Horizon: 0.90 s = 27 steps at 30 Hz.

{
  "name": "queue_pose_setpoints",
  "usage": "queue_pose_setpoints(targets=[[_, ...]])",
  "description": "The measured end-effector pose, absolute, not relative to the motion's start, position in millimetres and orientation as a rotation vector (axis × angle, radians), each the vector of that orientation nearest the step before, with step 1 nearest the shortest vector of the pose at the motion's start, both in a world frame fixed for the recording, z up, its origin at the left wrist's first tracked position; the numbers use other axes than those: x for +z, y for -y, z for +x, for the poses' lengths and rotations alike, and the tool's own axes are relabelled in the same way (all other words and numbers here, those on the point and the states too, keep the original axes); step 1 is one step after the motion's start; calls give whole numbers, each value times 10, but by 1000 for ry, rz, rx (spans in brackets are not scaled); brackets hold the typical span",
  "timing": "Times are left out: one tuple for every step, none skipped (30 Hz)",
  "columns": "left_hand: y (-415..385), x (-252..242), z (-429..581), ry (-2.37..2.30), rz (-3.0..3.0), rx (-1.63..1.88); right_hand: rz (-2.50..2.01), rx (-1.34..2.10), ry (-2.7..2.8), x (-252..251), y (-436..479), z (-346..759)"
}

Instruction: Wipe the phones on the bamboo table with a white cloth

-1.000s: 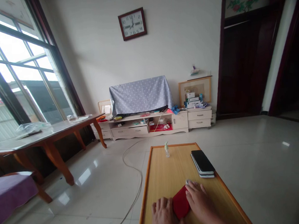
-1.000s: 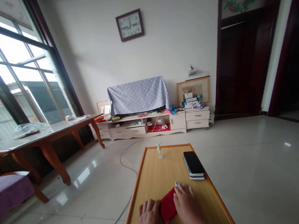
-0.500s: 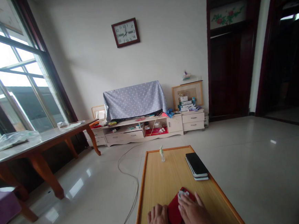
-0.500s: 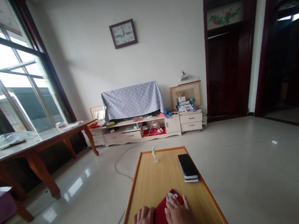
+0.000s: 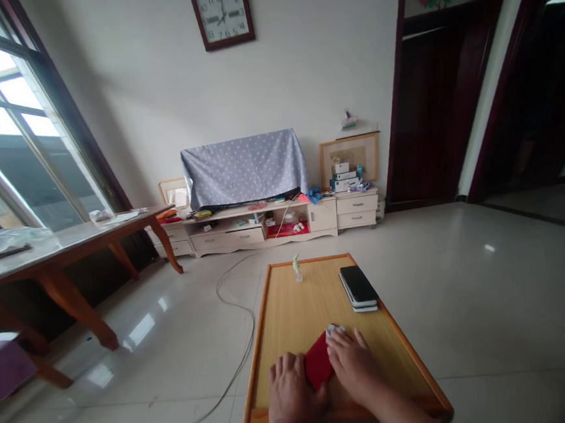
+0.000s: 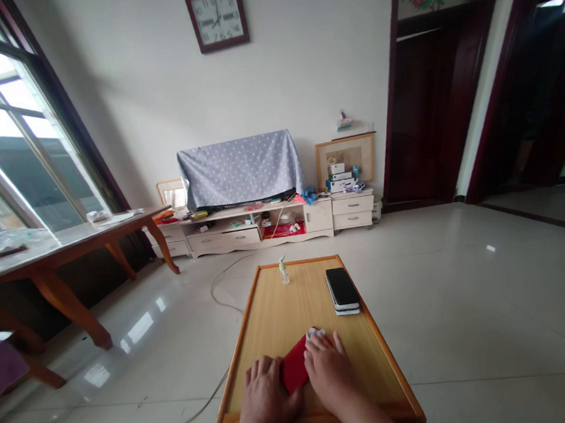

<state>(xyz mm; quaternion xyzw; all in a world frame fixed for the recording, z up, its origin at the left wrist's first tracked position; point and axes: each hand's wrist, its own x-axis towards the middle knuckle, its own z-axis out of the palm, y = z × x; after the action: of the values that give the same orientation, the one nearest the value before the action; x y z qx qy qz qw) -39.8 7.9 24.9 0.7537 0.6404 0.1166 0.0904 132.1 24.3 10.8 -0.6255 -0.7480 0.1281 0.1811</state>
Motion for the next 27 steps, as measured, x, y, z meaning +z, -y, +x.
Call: queue_pose_setpoints(targets=[[-77,255,-390,-1903,2246,343,-1825,338,2084,101,-272,1337],[-78,256,-385,-1908,2249,343,-1842,334,2078,85,-283,1325],[-82,251,-381,-1915,2252,350,-1817,348,2092,63,-274,1285],[-87,243,-380,-1920,2255,358,-1758,372,2122,37,-250,1221],[-92,233,-380,-1918,2258,365,-1686,400,2153,11,-219,1144],[-97,223,-380,-1911,2262,370,-1616,421,2179,-9,-192,1067],[-101,216,-381,-1904,2263,376,-1563,434,2197,-22,-177,1002],[-104,213,-382,-1899,2263,380,-1535,437,2205,-25,-181,958],[-105,217,-383,-1898,2260,383,-1543,431,2203,-18,-207,944],[-105,227,-385,-1903,2254,385,-1580,420,2192,-4,-254,958],[-103,241,-386,-1908,2246,382,-1632,405,2175,15,-316,999],[-101,259,-388,-1906,2240,370,-1691,388,2151,35,-385,1056],[-99,279,-391,-1897,2236,351,-1748,371,2121,51,-453,1120],[-97,298,-394,-1888,2233,328,-1794,355,2089,61,-509,1180],[-95,317,-397,-1887,2229,309,-1828,339,2061,61,-546,1224],[-93,333,-400,-1889,2226,295,-1852,323,2043,52,-559,1247],[-91,347,-402,-1891,2224,285,-1871,309,2034,34,-546,1246],[-89,358,-404,-1897,2221,280,-1876,300,2039,9,-508,1222],[-87,365,-407,-1904,2216,275,-1859,303,2060,-20,-451,1182],[-86,368,-409,-1899,2214,262,-1818,320,2095,-48,-382,1134],[-85,366,-412,-1891,2213,244,-1754,351,2142,-70,-311,1089],[-85,360,-414,-1885,2212,230,-1678,389,2190,-83,-247,1057],[-84,350,-415,-1885,2213,228,-1607,422,2233,-85,-198,1045],[-83,338,-415,-1884,2217,242,-1561,439,2261,-74,-169,1058],[-80,328,-414,-1885,2220,267,-1556,434,2267,-52,-162,1094],[-75,320,-413,-1893,2219,299,-1592,410,2250,-23,-172,1146],[-69,317,-412,-1901,2217,327,-1660,374,2214,8,-194,1206]])
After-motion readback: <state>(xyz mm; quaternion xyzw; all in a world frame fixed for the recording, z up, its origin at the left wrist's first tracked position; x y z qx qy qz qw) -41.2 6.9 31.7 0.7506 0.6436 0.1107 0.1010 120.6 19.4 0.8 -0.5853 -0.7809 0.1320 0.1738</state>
